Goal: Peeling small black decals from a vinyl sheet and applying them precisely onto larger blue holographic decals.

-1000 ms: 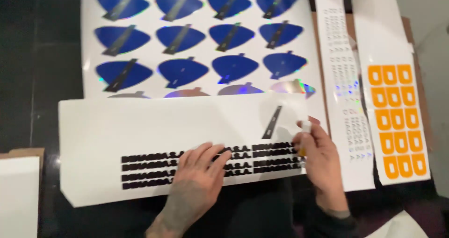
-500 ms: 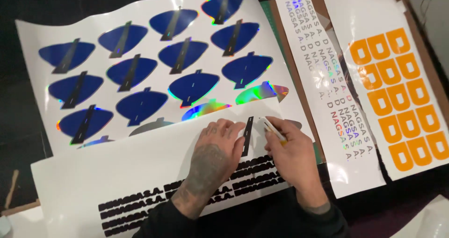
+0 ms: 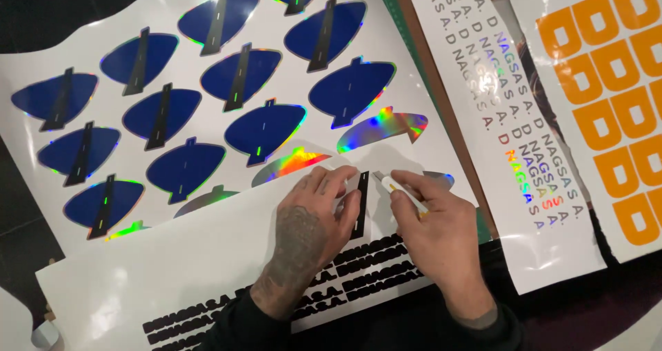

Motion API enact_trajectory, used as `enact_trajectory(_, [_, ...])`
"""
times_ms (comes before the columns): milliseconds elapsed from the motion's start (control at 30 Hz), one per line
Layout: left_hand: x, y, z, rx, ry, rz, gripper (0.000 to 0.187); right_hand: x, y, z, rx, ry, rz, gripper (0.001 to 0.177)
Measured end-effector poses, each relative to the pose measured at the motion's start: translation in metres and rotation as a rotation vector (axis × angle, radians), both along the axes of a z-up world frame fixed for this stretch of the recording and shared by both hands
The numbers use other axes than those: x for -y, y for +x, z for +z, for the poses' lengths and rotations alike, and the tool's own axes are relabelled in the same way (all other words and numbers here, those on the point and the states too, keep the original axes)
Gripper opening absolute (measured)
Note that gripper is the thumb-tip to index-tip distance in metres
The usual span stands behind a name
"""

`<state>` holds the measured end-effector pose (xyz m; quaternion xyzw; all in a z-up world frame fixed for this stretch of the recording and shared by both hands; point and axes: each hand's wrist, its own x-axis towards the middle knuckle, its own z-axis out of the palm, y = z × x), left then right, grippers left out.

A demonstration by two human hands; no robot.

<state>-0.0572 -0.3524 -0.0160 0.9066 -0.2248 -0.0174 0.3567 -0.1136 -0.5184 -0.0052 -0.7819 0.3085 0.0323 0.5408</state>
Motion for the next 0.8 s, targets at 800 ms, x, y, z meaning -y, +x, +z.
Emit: enact_trajectory(800, [0.0018,0.0034,-0.0002,0.014,0.114,-0.060,0.039,-0.0058,-0.0005,-0.0111,0.231,-0.306,0.105,0.026])
